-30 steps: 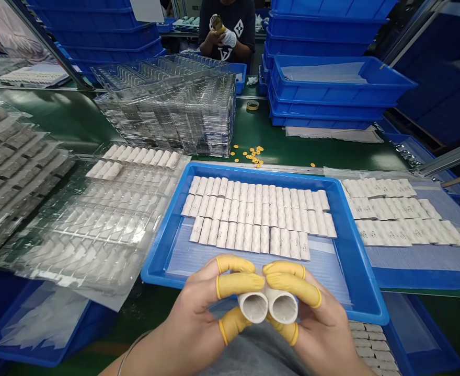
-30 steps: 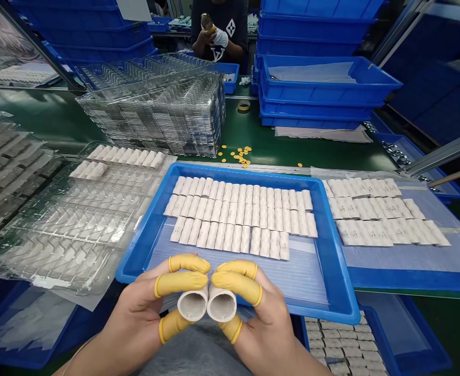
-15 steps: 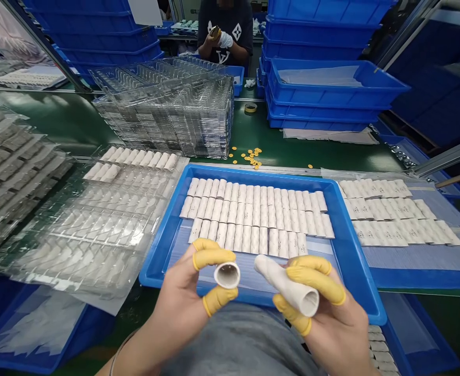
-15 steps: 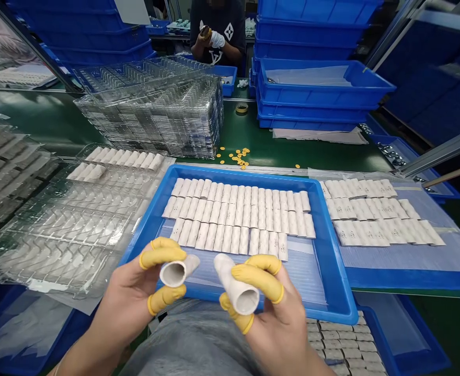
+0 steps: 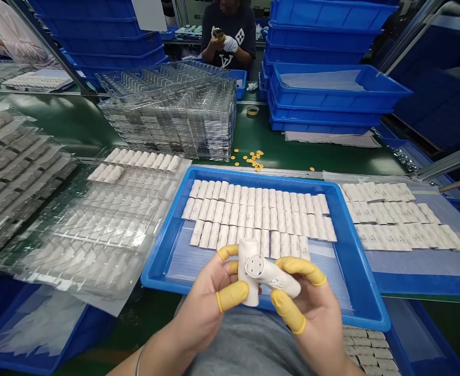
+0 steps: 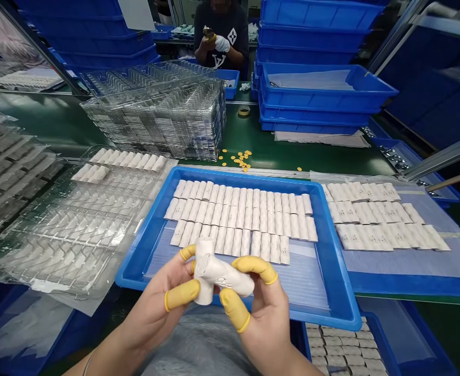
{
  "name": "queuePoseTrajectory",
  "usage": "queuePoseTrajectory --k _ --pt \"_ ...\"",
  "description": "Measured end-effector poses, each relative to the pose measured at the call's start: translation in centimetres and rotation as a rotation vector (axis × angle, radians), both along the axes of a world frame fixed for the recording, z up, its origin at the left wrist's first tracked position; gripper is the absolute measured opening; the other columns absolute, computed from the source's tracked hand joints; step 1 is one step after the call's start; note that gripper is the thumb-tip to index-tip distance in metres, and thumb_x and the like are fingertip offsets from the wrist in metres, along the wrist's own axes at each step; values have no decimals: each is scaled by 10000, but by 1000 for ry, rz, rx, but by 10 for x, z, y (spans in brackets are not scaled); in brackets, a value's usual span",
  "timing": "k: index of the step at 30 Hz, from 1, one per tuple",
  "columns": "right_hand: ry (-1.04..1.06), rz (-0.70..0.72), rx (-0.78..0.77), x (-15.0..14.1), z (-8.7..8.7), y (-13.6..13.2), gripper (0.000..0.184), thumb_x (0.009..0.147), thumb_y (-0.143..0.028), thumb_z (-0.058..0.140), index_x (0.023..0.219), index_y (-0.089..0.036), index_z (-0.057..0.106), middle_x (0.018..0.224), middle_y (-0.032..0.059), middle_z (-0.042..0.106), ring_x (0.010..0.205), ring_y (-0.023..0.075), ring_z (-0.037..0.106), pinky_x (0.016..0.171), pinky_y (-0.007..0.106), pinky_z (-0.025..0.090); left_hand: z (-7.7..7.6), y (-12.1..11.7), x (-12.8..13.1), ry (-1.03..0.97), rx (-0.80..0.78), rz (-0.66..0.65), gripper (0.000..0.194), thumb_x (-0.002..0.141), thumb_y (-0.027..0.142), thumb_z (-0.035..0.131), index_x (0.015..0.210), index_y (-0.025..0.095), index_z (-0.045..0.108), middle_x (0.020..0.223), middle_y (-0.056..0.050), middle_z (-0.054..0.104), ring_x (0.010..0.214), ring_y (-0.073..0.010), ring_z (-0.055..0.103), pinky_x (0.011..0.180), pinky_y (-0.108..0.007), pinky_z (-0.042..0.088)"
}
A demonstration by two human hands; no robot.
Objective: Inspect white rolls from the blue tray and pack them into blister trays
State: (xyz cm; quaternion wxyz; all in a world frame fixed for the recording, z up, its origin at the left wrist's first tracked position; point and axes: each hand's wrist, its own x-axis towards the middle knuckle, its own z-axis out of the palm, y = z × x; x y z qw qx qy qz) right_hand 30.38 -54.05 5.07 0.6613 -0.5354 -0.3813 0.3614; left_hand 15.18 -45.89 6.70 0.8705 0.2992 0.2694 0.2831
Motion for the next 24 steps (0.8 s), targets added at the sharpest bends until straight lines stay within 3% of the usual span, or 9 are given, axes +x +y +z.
queuePoseTrajectory --k 3,5,9,13,17,24 --pt "-12 28 -42 -1 -2 -1 348 872 -259 782 1188 -356 675 1065 14 723 979 159 656 907 231 548 0 -3 -4 -5 127 -13 528 862 270 752 1344 292 539 1044 -43 711 934 -172 664 863 -303 518" --pt "-2 82 -66 1 -1 -2 367 884 -305 771 1232 -355 663 1074 35 740 967 192 677 897 298 571 1 -5 -9 24 175 -19 578 872 271 744 1390 342 496 1139 -55 696 1004 -196 660 901 -338 522" --pt "126 225 -157 6 8 -8 488 900 -381 748 1351 -407 566 1066 46 739 872 218 701 811 382 602 3 -7 -18 88 207 -56 597 871 278 745 1403 360 485 1151 -68 678 937 -193 656 857 -358 541" --pt "285 280 -251 10 18 -10 602 842 -427 801 1385 -420 541 1129 68 727 841 223 715 748 381 605 4 -8 -23 115 220 -98 639 857 324 757 1418 387 458 1116 -61 675 916 -200 644 822 -362 534" --pt "380 323 -262 10 24 -9 574 846 -410 806 1368 -434 570 1135 60 727 818 193 713 697 321 591 4 -9 -26 108 231 -99 702 840 348 771 1444 429 424 1156 -61 657 967 -222 638 836 -371 530" --pt "428 430 -254 15 24 -9 604 856 -352 811 1382 -466 537 1047 22 714 727 149 717 694 299 587 10 -6 -26 35 167 -118 566 887 242 724 1366 470 526 1172 -29 626 830 -135 675 791 -309 564"
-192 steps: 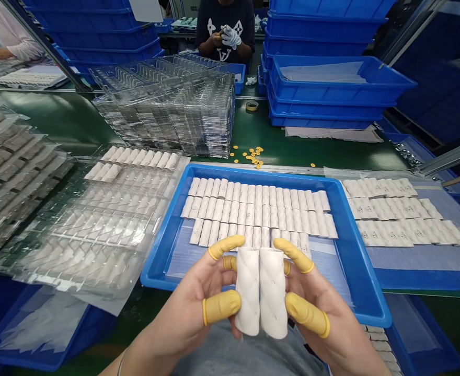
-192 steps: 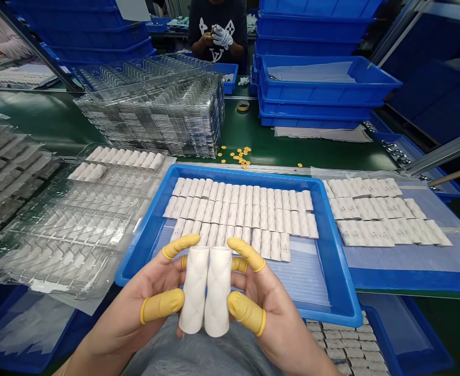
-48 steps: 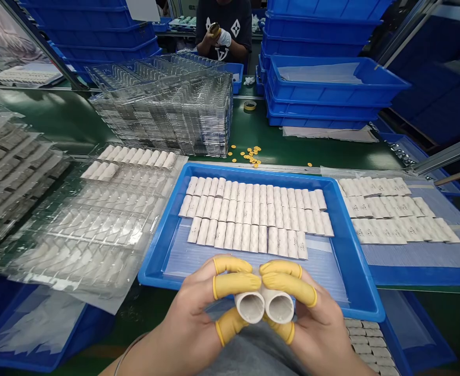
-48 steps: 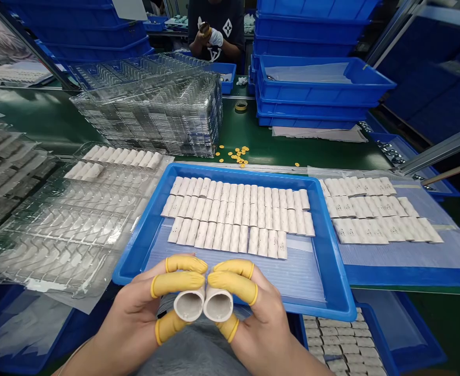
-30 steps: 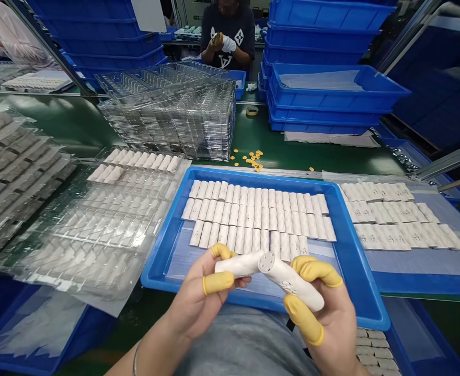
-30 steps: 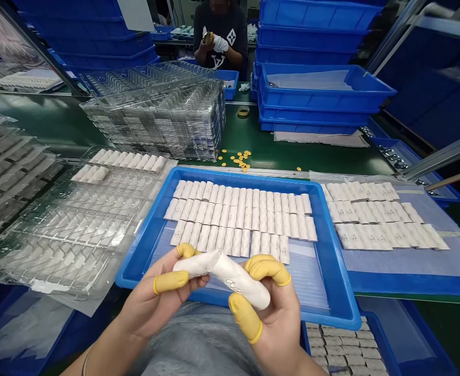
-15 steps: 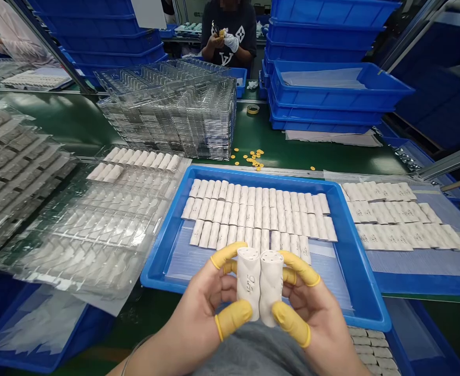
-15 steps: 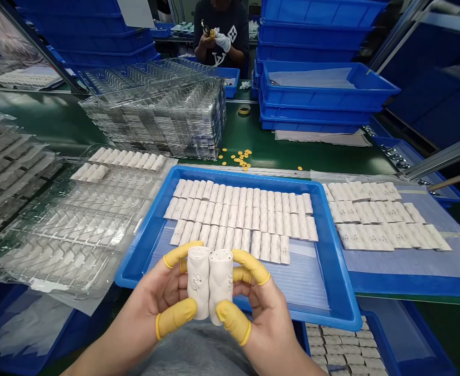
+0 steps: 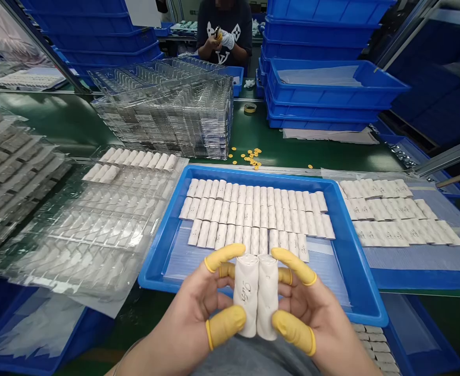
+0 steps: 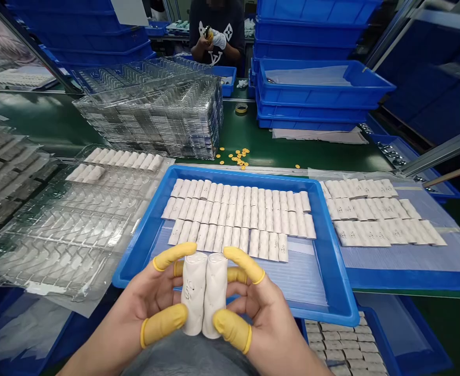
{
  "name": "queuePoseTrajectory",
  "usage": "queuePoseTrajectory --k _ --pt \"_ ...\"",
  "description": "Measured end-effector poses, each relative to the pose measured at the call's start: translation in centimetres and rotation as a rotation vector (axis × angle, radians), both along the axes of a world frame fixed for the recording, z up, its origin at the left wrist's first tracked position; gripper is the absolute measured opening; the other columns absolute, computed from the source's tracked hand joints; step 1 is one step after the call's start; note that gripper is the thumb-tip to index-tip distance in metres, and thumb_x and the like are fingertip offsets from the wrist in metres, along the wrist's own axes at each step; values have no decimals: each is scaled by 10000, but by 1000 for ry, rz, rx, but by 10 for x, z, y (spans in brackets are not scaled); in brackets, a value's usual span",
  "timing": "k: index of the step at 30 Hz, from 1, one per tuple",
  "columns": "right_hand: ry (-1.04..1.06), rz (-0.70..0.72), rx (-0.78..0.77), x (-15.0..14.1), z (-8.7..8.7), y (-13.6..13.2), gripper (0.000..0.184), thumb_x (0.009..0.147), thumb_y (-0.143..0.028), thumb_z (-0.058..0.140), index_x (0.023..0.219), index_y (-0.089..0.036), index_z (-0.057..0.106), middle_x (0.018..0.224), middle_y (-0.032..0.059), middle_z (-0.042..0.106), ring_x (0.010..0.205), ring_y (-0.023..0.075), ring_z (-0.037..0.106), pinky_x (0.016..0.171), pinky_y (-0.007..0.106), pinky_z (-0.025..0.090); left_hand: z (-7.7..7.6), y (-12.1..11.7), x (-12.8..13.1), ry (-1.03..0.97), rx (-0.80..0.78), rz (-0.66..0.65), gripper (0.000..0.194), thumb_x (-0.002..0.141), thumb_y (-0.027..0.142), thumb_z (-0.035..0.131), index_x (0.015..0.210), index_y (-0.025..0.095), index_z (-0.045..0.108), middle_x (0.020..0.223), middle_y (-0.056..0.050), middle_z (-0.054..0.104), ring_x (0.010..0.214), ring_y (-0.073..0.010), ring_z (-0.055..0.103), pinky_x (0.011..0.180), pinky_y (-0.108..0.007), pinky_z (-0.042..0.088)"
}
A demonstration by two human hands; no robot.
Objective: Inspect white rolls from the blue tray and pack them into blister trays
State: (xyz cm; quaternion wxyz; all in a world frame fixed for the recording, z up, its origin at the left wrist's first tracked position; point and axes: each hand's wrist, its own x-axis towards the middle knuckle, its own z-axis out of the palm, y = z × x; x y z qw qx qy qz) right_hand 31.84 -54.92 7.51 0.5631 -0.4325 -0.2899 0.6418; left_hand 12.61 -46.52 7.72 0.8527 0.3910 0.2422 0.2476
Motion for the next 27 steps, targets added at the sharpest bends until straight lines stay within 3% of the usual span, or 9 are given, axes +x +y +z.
queuePoseTrajectory --k 6,11,16,21,27 --pt "8 20 -2 -2 -5 1 662 830 -313 837 1386 -473 516 1044 4 635 719 146 718 644 273 582 0 2 6 -44 -68 -9 597 826 224 787 1326 458 560 1155 -29 606 814 -149 696 732 -299 579" --pt "52 10 11 -1 -6 1 580 876 -323 790 1378 -455 532 1122 33 672 682 137 698 639 294 588 -4 2 5 -45 -50 6 609 833 251 780 1363 437 545 1099 -35 621 795 -151 673 774 -350 585" --pt "48 -23 44 0 -2 3 505 912 -335 746 1364 -445 549 1192 58 688 958 233 714 711 331 614 -4 4 3 -11 30 56 539 881 261 725 1370 419 562 1045 -39 655 995 -200 610 882 -357 552" --pt "34 -18 20 2 1 3 472 942 -348 706 1372 -446 539 1228 53 686 1144 248 647 876 383 593 -1 5 2 -32 22 3 524 901 264 702 1366 451 551 1163 -50 636 997 -205 628 782 -310 560" --pt "59 6 14 3 -2 4 563 868 -339 796 1358 -458 545 1226 44 659 677 137 691 630 296 592 0 4 5 -48 -70 -19 624 822 222 793 1337 478 553 1139 -18 589 773 -120 667 718 -289 556"
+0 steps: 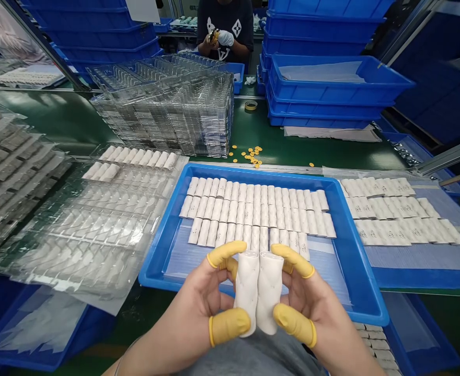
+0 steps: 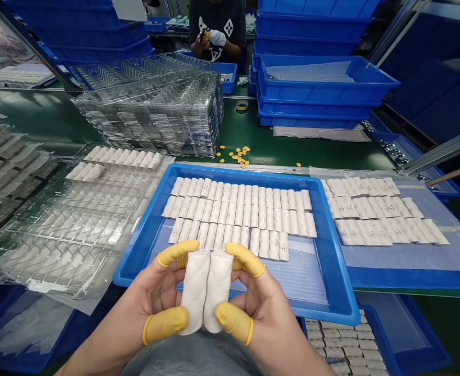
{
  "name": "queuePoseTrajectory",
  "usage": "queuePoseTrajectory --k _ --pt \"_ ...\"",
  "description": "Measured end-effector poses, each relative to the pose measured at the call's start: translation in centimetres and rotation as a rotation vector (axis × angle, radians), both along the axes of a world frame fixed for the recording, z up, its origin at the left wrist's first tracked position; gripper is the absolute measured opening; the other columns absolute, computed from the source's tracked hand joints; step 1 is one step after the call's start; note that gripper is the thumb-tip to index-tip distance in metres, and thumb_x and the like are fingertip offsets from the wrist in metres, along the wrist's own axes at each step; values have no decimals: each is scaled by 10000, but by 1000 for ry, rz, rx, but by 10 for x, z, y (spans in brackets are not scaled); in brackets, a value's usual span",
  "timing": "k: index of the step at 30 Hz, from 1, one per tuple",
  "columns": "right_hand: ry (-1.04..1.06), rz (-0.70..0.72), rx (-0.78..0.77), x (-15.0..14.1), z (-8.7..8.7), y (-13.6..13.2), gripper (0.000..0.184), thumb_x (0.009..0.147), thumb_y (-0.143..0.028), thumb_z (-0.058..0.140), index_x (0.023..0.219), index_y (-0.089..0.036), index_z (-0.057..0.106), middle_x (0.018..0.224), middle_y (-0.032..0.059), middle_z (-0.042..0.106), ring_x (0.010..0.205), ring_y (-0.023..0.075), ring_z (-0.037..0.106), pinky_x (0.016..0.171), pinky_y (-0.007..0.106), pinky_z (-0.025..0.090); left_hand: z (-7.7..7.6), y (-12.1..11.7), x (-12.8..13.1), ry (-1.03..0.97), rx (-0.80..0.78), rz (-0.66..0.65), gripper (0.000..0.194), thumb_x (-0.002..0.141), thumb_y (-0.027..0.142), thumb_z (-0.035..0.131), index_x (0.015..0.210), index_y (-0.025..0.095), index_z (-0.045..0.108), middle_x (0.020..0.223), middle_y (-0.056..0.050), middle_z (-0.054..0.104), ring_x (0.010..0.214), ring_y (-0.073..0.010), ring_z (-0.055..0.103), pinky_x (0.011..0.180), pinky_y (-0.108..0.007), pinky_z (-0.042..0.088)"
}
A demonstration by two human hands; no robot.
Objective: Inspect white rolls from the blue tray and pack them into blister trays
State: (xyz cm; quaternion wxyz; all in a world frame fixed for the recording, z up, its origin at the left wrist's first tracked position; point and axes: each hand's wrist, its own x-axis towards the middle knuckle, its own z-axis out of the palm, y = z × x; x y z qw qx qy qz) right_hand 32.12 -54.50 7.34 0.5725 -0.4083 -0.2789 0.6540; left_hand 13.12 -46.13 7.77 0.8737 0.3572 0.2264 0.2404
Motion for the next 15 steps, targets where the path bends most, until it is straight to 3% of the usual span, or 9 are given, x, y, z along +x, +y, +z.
queuePoseTrajectory --k 5,10,13,15 --pt "-57 4 14 -1 -1 1 540 889 -378 763 1372 -446 529 1194 55 696 695 180 711 645 344 607 -3 -1 0 29 20 28 632 818 241 793 1368 426 544 1109 -49 617 934 -201 658 742 -306 572" --pt "-101 -39 39 0 -2 1 476 930 -378 714 1370 -422 538 1270 63 677 1110 266 667 812 384 607 -2 2 -1 35 74 59 575 848 266 764 1367 411 563 1186 -66 634 1084 -241 606 833 -346 569" --pt "-85 -30 41 1 -1 2 457 952 -377 688 1378 -427 529 1249 48 688 1160 247 642 943 409 558 -1 3 0 28 87 68 546 860 255 751 1356 406 580 1175 -64 659 1086 -241 621 854 -357 565" --pt "-68 -16 39 1 0 3 443 958 -392 677 1374 -435 531 1221 43 696 1148 243 646 945 413 554 -1 3 0 21 90 69 528 863 252 749 1345 400 592 1160 -63 671 1086 -239 628 858 -357 562"
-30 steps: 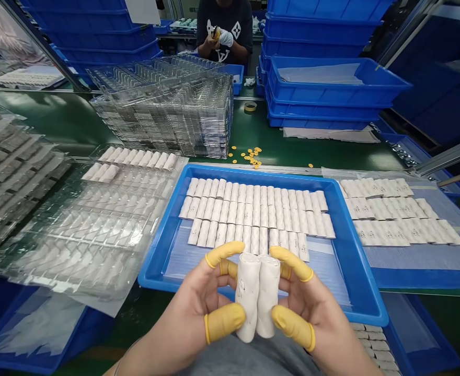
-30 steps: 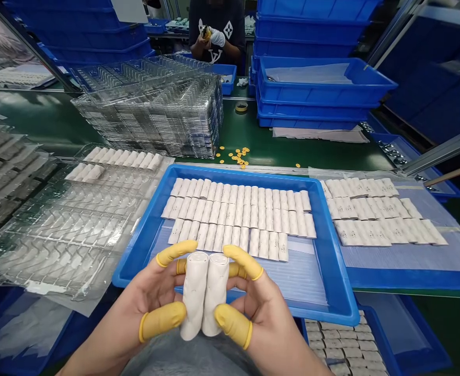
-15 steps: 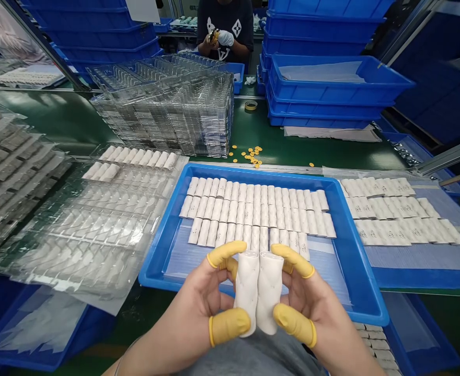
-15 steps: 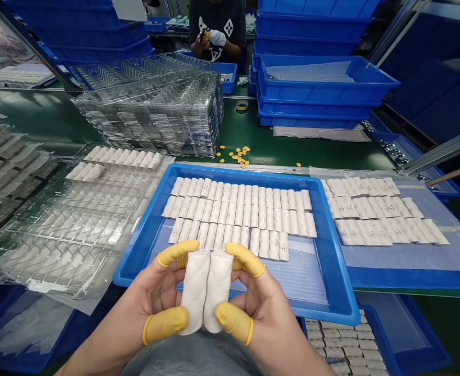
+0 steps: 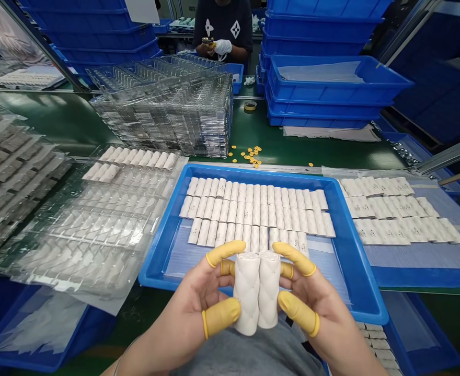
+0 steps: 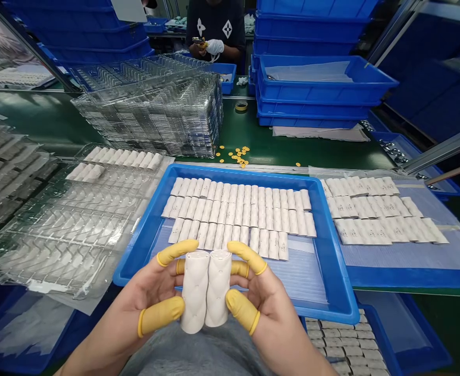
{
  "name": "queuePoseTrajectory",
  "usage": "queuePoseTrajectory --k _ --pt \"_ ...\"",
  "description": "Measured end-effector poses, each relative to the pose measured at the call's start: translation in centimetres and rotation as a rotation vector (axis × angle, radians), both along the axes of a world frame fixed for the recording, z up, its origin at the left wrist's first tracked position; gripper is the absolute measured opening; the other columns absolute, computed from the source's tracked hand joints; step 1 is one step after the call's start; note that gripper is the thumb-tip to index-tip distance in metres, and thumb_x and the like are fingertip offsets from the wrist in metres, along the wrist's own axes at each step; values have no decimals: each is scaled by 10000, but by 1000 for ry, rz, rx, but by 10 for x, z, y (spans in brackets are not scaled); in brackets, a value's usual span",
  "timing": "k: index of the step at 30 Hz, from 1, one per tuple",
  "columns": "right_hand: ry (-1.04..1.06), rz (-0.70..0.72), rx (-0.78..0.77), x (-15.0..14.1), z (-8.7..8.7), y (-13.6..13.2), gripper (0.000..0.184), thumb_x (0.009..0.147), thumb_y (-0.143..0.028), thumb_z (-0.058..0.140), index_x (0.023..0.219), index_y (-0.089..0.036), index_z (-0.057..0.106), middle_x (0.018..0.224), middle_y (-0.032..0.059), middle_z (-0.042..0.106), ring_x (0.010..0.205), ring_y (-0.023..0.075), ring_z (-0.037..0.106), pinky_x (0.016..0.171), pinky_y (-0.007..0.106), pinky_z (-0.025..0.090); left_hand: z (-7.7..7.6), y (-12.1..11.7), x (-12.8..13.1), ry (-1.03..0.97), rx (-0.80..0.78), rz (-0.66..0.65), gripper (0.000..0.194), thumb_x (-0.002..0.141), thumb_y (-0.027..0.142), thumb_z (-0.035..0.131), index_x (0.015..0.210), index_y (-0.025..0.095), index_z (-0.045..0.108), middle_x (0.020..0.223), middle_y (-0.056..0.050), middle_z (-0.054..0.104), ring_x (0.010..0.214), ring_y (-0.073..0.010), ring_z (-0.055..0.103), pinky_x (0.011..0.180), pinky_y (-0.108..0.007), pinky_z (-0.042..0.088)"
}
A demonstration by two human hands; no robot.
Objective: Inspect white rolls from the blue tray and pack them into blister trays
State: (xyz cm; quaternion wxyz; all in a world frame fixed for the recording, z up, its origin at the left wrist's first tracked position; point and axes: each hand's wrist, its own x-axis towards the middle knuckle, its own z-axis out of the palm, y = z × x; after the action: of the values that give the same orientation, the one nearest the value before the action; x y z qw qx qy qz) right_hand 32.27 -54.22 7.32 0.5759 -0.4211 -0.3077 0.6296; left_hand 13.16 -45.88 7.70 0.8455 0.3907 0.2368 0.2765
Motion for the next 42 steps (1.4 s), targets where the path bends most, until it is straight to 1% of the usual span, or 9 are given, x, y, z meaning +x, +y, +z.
queuePoseTrajectory --k 2,7,13,24,26,29,33,37,42 --pt "5 11 4 0 0 0 438 951 -397 684 1363 -440 542 1201 40 693 1084 231 662 900 391 569 -1 -1 1 -9 -5 -13 525 861 252 751 1338 406 594 1148 -57 674 1007 -213 656 837 -349 563" --pt "32 25 -21 -1 -1 -1 500 900 -372 753 1351 -457 556 1112 19 646 713 144 644 674 299 582 -5 -2 2 -37 -31 -46 588 834 232 779 1348 425 569 1145 -39 654 723 -120 679 778 -343 566" --pt "12 17 -50 1 2 1 491 895 -389 755 1345 -455 569 1141 33 637 1006 220 618 732 304 584 -2 1 2 33 2 -1 556 842 267 775 1346 404 585 1114 -45 674 969 -197 667 862 -350 550" --pt "35 21 -37 2 4 4 413 943 -393 698 1333 -464 582 1210 25 685 1099 223 633 830 320 583 -1 2 -1 55 4 2 523 902 264 703 1386 407 563 1185 -70 662 1099 -242 606 878 -358 544" --pt "19 13 -39 1 4 3 445 916 -394 734 1332 -459 591 1187 25 675 1028 200 650 799 294 583 -2 1 1 39 -2 -2 568 878 256 734 1390 416 549 1174 -63 646 983 -210 649 817 -337 560" --pt "37 4 -86 -1 2 1 596 823 -354 842 1340 -479 573 1074 -10 649 752 113 668 671 226 567 -5 -2 3 -9 -31 -12 621 845 229 769 1381 439 538 1118 -39 631 736 -134 677 701 -306 569" --pt "56 13 -116 -3 1 0 623 817 -323 855 1344 -475 560 992 -25 641 672 91 657 638 222 549 -5 -3 2 7 -39 -21 610 852 211 761 1372 442 540 1115 -31 634 704 -117 678 688 -292 570" --pt "60 19 -75 -2 2 1 484 897 -348 771 1328 -451 578 1134 11 675 716 116 679 691 271 573 -3 -2 0 43 18 -11 549 893 245 715 1386 416 546 1210 -56 654 941 -185 668 807 -321 566" --pt "-134 24 -55 -4 0 0 400 943 -359 708 1312 -457 591 1230 14 684 893 169 706 785 308 601 -5 -5 2 71 19 9 480 935 315 658 1392 417 553 1306 -33 666 1215 -237 591 1016 -380 497"
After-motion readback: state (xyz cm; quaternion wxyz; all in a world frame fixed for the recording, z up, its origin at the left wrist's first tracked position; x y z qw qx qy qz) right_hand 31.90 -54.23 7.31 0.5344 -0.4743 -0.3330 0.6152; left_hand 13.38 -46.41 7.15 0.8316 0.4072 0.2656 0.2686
